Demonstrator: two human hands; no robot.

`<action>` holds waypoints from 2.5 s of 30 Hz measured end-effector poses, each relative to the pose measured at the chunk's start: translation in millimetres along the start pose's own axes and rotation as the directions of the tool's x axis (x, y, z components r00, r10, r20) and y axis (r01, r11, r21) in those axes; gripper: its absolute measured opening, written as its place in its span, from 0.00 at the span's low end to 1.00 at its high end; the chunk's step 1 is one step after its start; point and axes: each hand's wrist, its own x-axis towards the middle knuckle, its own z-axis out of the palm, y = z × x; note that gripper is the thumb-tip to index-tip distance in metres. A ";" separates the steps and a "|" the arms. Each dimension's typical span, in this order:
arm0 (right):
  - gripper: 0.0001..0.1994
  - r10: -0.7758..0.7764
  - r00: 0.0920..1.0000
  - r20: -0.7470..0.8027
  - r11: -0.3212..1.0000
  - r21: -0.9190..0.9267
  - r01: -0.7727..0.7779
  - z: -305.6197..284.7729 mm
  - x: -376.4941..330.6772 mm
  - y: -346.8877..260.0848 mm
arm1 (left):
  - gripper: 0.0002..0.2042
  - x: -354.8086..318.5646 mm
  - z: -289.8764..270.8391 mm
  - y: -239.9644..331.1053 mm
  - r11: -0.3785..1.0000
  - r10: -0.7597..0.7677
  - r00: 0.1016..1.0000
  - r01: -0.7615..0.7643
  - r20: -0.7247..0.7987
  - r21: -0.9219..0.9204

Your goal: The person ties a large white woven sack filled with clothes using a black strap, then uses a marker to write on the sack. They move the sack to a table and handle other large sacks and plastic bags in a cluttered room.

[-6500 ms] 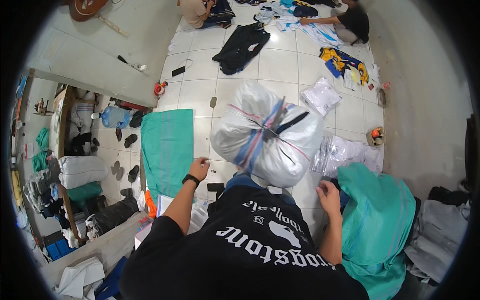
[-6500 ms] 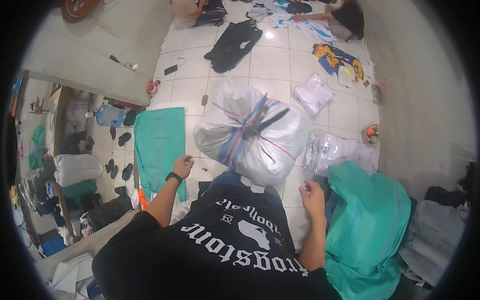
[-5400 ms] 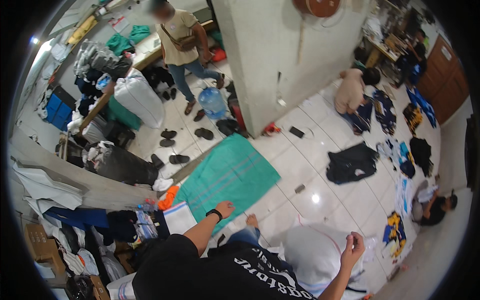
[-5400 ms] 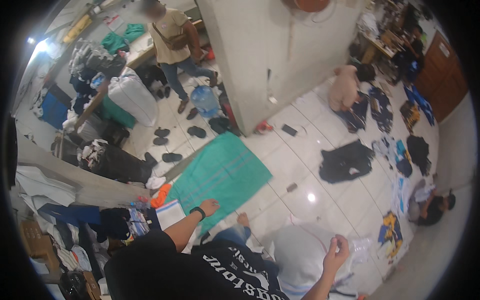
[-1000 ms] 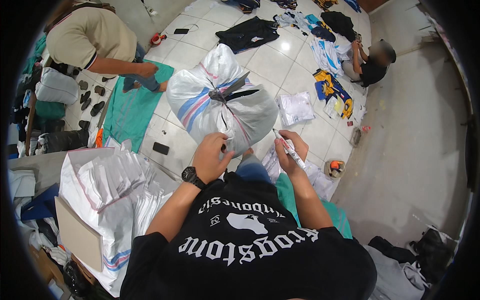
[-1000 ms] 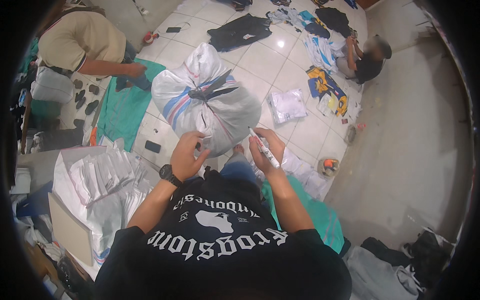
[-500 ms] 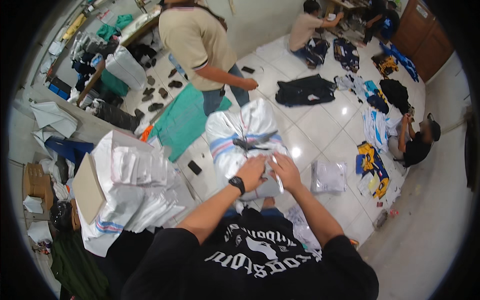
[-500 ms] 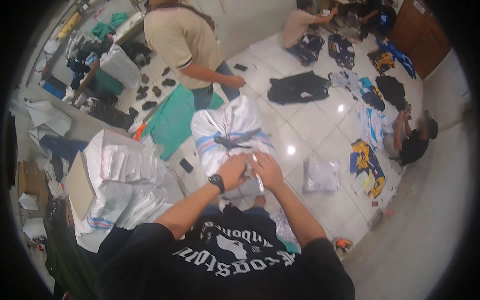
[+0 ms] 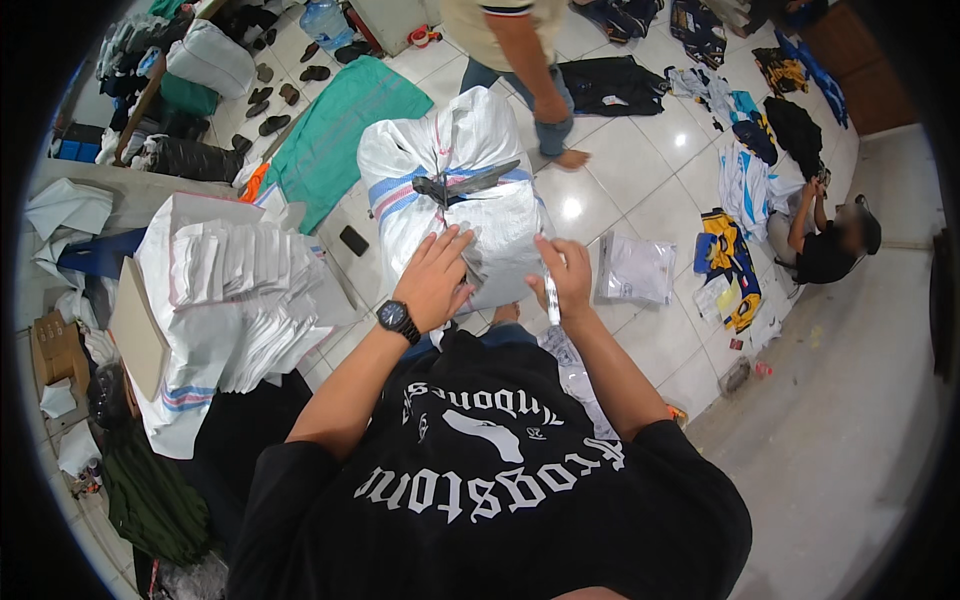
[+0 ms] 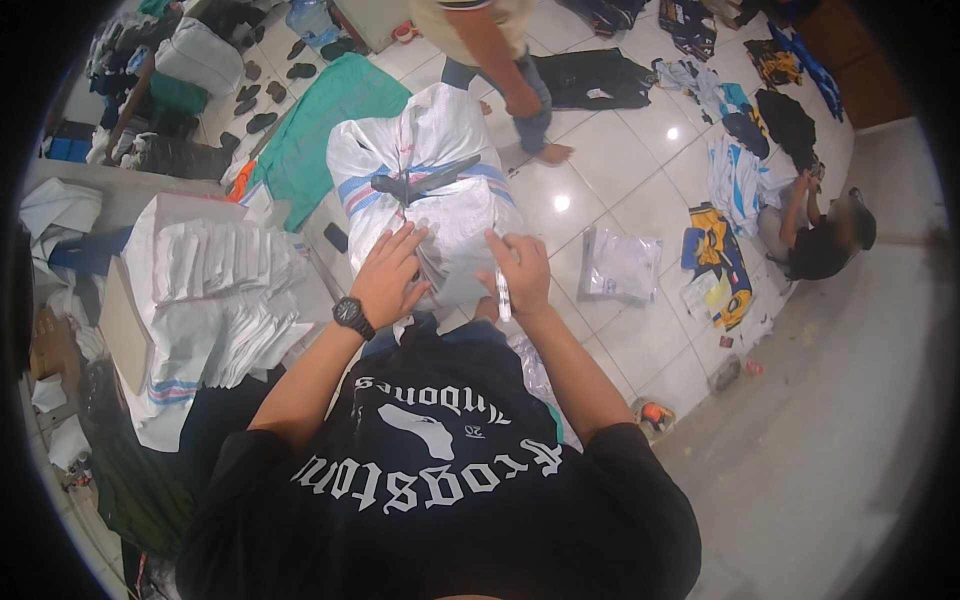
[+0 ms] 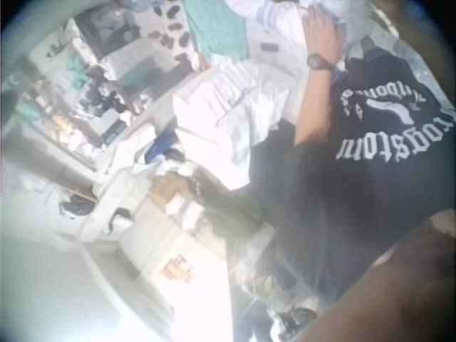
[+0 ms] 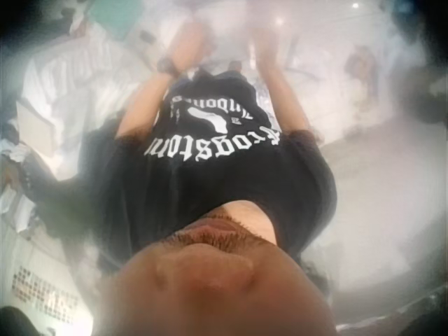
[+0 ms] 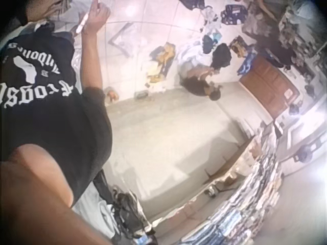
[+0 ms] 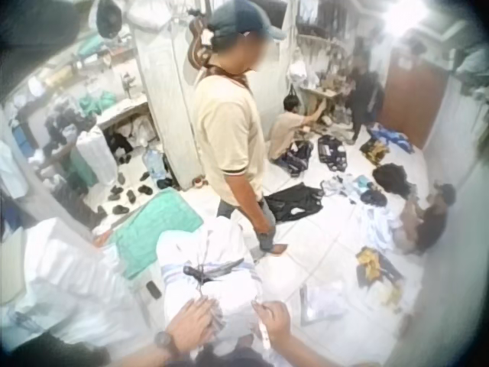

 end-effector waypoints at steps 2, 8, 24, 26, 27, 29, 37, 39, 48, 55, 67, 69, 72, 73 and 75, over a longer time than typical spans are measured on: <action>0.19 0.049 0.993 0.103 0.992 0.107 -0.060 -4.7 -10.7 -11.3 | 0.12 -15.6 -4.3 6.9 1.000 -0.016 0.999 0.016 -0.046 -0.006; 0.14 0.103 0.994 -0.032 0.980 0.173 -0.096 14.1 -13.3 -13.1 | 0.10 -89.0 11.6 -3.0 0.968 -0.248 0.941 0.230 -0.232 -0.100; 0.11 0.095 0.993 -0.073 0.985 0.152 -0.083 24.7 1.8 -6.1 | 0.17 -354.9 126.7 -36.4 0.207 -0.934 0.223 0.974 0.279 -0.088; 0.11 0.100 0.992 -0.075 0.986 0.143 -0.088 25.7 2.1 -5.6 | 0.18 -385.7 141.0 -36.7 0.211 -0.921 0.225 0.974 0.317 -0.079; 0.11 0.101 0.992 -0.075 0.987 0.136 -0.090 26.1 1.6 -5.2 | 0.18 -389.9 143.6 -36.4 0.214 -0.913 0.227 0.974 0.338 -0.077; 0.11 0.098 0.993 -0.070 0.986 0.138 -0.088 27.1 1.8 -3.4 | 0.18 -392.5 147.3 -34.2 0.174 -0.919 0.197 0.980 0.341 -0.097; 0.11 0.117 0.992 -0.052 0.985 0.136 -0.109 25.1 -2.0 -3.1 | 0.18 -357.9 132.7 -44.2 0.203 -0.917 0.252 0.962 0.310 -0.182; 0.11 0.103 0.994 -0.035 0.985 0.142 -0.098 24.5 -0.9 -5.6 | 0.18 -349.0 130.4 -46.3 0.177 -0.920 0.237 0.962 0.311 -0.208; 0.11 0.142 0.988 -0.057 0.979 0.153 -0.132 9.3 0.8 -3.3 | 0.18 -322.7 118.9 -42.7 0.172 -0.909 0.229 0.967 0.349 -0.187; 0.11 0.129 0.991 -0.037 0.981 0.149 -0.122 8.0 2.6 -0.5 | 0.17 -333.7 137.0 -49.8 0.189 -0.900 0.259 0.957 0.352 -0.221; 0.10 0.103 0.992 0.070 0.980 0.166 -0.113 9.1 1.5 -0.2 | 0.18 -323.4 128.2 -34.7 0.194 -0.912 0.258 0.957 0.320 -0.217; 0.10 0.100 0.993 0.055 0.979 0.173 -0.108 11.4 0.2 -2.2 | 0.18 -328.9 131.0 -34.2 0.200 -0.911 0.264 0.955 0.318 -0.221; 0.10 0.091 0.994 0.055 0.981 0.165 -0.098 13.4 -0.9 -2.8 | 0.18 -330.0 131.8 -33.8 0.170 -0.910 0.238 0.961 0.339 -0.220; 0.10 0.087 0.995 0.041 0.982 0.164 -0.092 15.0 -1.9 -2.3 | 0.18 -329.7 131.1 -33.0 0.166 -0.909 0.236 0.961 0.343 -0.221; 0.10 0.078 0.997 0.010 0.983 0.164 -0.079 19.0 -2.6 -1.2 | 0.18 -326.0 126.4 -31.1 0.161 -0.908 0.233 0.962 0.349 -0.223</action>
